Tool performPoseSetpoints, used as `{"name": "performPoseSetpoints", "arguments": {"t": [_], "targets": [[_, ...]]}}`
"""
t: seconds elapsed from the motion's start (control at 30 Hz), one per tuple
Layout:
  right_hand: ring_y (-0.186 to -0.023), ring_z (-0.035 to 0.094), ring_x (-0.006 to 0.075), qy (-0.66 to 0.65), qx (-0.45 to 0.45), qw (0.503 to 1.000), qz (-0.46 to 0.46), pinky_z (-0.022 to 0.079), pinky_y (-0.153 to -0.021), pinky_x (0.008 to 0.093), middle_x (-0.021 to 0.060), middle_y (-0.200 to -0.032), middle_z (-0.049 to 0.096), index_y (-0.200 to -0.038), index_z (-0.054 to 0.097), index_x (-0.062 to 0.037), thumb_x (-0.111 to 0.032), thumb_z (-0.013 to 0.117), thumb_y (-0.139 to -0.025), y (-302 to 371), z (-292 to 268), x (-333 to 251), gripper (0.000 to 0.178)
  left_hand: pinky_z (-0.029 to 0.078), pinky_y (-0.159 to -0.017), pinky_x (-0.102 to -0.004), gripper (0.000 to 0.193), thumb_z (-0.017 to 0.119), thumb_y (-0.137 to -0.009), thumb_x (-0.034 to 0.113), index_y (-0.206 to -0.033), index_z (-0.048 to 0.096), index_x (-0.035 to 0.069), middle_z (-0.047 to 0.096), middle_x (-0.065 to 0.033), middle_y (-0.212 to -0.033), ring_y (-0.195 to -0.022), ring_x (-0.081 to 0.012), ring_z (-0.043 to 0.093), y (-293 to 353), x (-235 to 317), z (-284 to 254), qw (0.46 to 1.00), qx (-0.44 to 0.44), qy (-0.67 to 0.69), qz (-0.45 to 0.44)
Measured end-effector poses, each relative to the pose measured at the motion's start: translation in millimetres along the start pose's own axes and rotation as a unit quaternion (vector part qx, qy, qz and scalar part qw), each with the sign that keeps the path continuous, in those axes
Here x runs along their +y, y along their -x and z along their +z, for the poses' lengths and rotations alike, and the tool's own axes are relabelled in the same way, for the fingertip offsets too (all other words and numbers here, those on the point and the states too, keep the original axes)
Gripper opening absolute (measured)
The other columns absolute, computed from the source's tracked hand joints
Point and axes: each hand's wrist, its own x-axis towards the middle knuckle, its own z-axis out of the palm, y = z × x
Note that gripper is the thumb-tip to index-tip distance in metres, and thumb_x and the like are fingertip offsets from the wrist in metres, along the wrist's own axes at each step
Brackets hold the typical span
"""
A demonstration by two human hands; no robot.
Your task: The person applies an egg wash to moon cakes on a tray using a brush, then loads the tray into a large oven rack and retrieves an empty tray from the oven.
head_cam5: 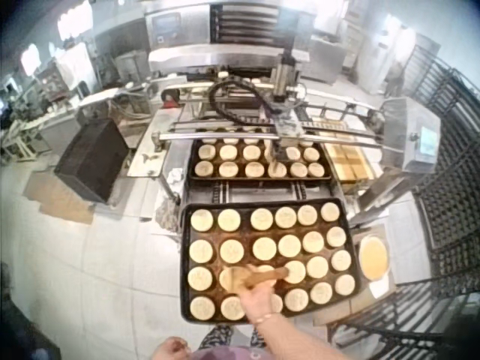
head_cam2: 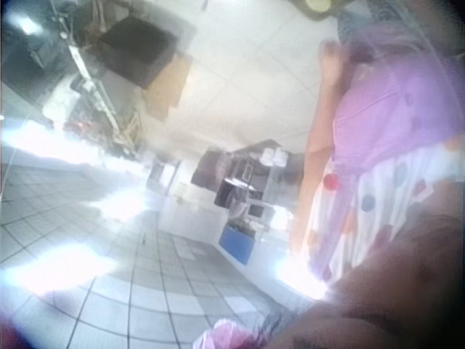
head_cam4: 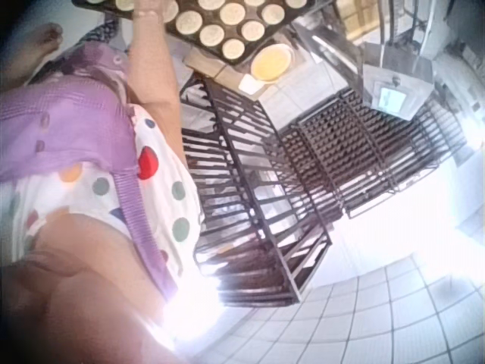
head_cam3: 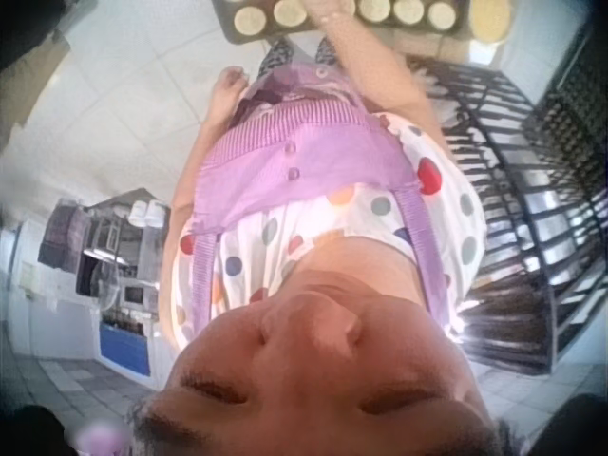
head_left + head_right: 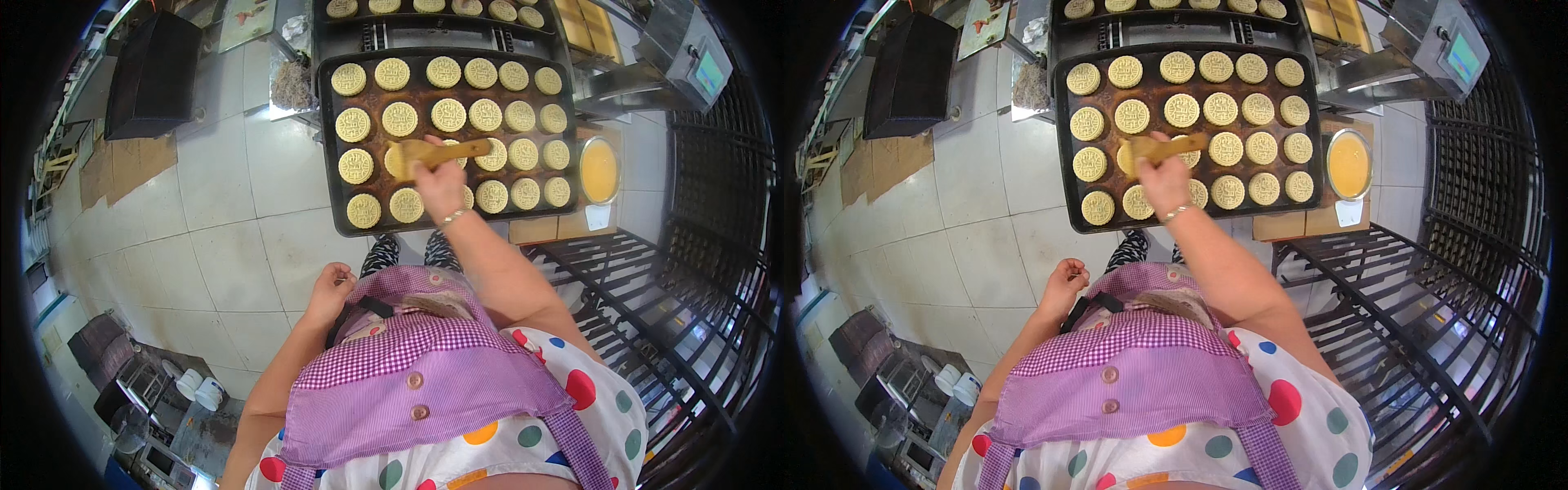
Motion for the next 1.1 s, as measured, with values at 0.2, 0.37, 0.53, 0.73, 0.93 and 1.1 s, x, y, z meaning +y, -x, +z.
{"name": "performPoseSetpoints", "arguments": {"t": [0.2,0.37,0.53,0.73,0.93,1.1], "targets": [[-0.092,0.063,0.0307,0.074,0.045,0.992,0.092,0.048,-0.082,0.0366,0.0179,-0.095,0.065,-0.111,0.057,-0.0049,-0.016,0.061,-0.078,-29.5,-28.4,28.1,0.035,0.044,-0.073,-0.026,0.026,0.062,-0.08,0.006,-0.102,0.048,0.002,0.054,-0.0039,-0.088,-0.079,-0.0133,0.051,5.5,0.7,-6.3,1.0,0.012,0.013,-0.011],[-0.082,0.064,0.0176,-0.013,0.147,0.986,0.075,0.052,-0.069,0.0296,0.0123,-0.098,0.064,-0.107,0.056,0.0009,-0.001,0.054,-0.082,-80.1,-209.0,102.9,0.025,0.043,-0.072,-0.0256,0.027,0.061,-0.079,0.005,-0.102,0.048,0.003,0.054,-0.0042,-0.088,-0.078,-0.013,0.051,7.6,-25.6,-24.5,0.999,0.015,0.033,-0.021],[-0.093,0.062,0.0208,0.083,0.071,0.989,0.098,0.05,-0.08,0.0328,0.0145,-0.104,0.063,-0.12,0.05,0.0024,-0.004,0.057,-0.082,-39.7,-154.2,63.5,0.04,0.042,-0.072,-0.025,0.026,0.061,-0.08,0.004,-0.102,0.048,0.003,0.054,-0.0041,-0.089,-0.079,-0.0123,0.05,5.0,-25.6,-24.4,1.0,0.021,0.006,-0.004],[-0.088,0.061,0.0382,0.032,-0.084,0.995,-0.045,0.049,-0.077,0.0403,0.0214,-0.092,0.063,-0.115,0.055,-0.0071,-0.019,0.061,-0.079,93.1,2.9,21.8,0.037,0.045,-0.069,-0.025,0.028,0.063,-0.08,0.004,-0.105,0.049,0.001,0.056,-0.0054,-0.091,-0.081,-0.0129,0.052,-8.5,-4.5,-5.9,0.999,-0.022,-0.04,0.027],[-0.086,0.065,0.0261,0.087,0.087,0.992,0.004,0.05,-0.076,0.0364,0.0161,-0.095,0.067,-0.113,0.057,-0.0003,-0.014,0.06,-0.08,59.5,-81.1,80.9,0.035,0.046,-0.064,-0.0246,0.031,0.065,-0.078,0.002,-0.105,0.049,0.001,0.056,-0.0062,-0.091,-0.079,-0.0127,0.053,-10.9,-4.0,2.8,0.999,-0.024,-0.036,0.027],[-0.092,0.063,0.0182,-0.037,0.178,0.98,0.075,0.049,-0.082,0.032,0.0151,-0.101,0.065,-0.111,0.054,0.0072,-0.001,0.056,-0.082,33.4,-184.0,104.0,0.03,0.047,-0.065,-0.0252,0.032,0.065,-0.076,0.0,-0.103,0.049,0.001,0.055,-0.0066,-0.09,-0.077,-0.0128,0.053,-9.6,-8.0,2.9,0.997,-0.02,-0.071,0.003]]}}
